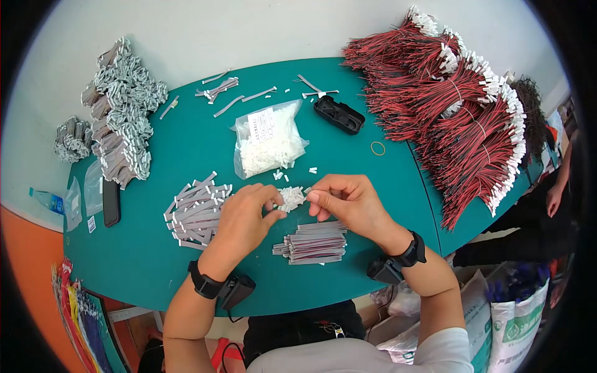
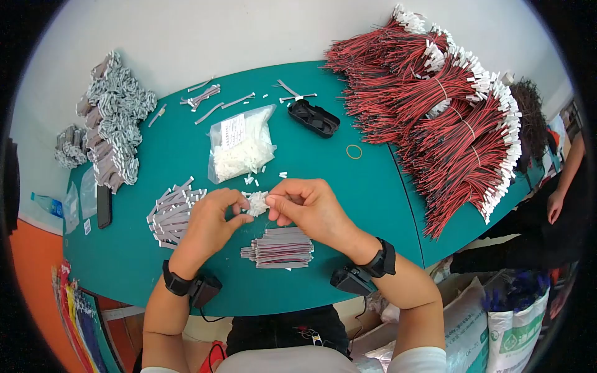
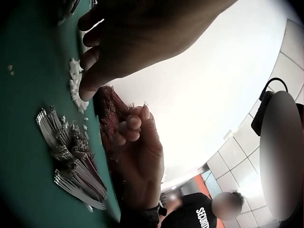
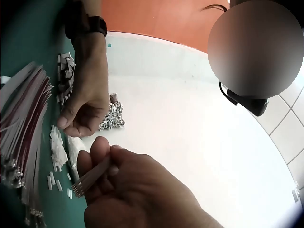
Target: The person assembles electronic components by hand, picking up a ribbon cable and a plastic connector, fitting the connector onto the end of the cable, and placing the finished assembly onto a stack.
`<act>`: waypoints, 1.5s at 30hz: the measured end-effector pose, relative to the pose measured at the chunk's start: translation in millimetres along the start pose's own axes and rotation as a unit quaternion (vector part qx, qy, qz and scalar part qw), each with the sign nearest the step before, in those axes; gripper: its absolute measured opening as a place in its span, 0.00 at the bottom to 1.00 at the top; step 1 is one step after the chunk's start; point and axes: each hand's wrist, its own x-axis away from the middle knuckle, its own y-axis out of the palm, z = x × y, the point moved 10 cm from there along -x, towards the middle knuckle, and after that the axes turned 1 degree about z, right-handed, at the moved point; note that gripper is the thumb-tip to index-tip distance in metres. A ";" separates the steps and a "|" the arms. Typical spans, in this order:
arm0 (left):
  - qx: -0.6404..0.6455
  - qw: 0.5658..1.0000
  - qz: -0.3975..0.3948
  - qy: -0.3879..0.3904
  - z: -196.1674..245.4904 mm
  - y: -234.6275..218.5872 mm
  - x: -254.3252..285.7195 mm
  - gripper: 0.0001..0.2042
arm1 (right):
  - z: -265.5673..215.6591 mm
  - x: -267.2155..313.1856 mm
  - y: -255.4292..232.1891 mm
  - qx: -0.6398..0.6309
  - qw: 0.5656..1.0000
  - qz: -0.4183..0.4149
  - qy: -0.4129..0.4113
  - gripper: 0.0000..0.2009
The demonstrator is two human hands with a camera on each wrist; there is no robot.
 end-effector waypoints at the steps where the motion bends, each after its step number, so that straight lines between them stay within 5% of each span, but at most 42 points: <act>1: -0.011 1.000 -0.010 -0.006 -1.8 2.2 0.2 0.08 | 0.1 0.2 0.3 -0.003 1.000 -0.001 0.003 0.07; 15: 0.032 0.998 -0.026 -0.037 1.4 2.7 0.5 0.04 | -0.5 1.6 5.2 0.000 1.000 -0.022 0.005 0.07; 18: 0.357 0.924 -0.082 -0.113 -12.9 31.4 6.2 0.03 | -4.2 3.7 9.9 -0.010 0.999 -0.038 0.005 0.06; 24: 0.514 0.848 -0.086 -0.096 -1.0 36.1 6.5 0.04 | -8.1 5.3 14.8 -0.027 0.998 -0.062 -0.008 0.07; 33: 0.584 0.800 -0.093 -0.098 -1.7 35.9 4.6 0.06 | -6.9 3.7 10.6 -0.049 0.997 -0.050 -0.018 0.06; 45: 0.569 0.813 -0.084 -0.091 -6.4 26.2 0.5 0.06 | -0.5 4.6 16.3 -0.036 0.995 -0.086 0.021 0.06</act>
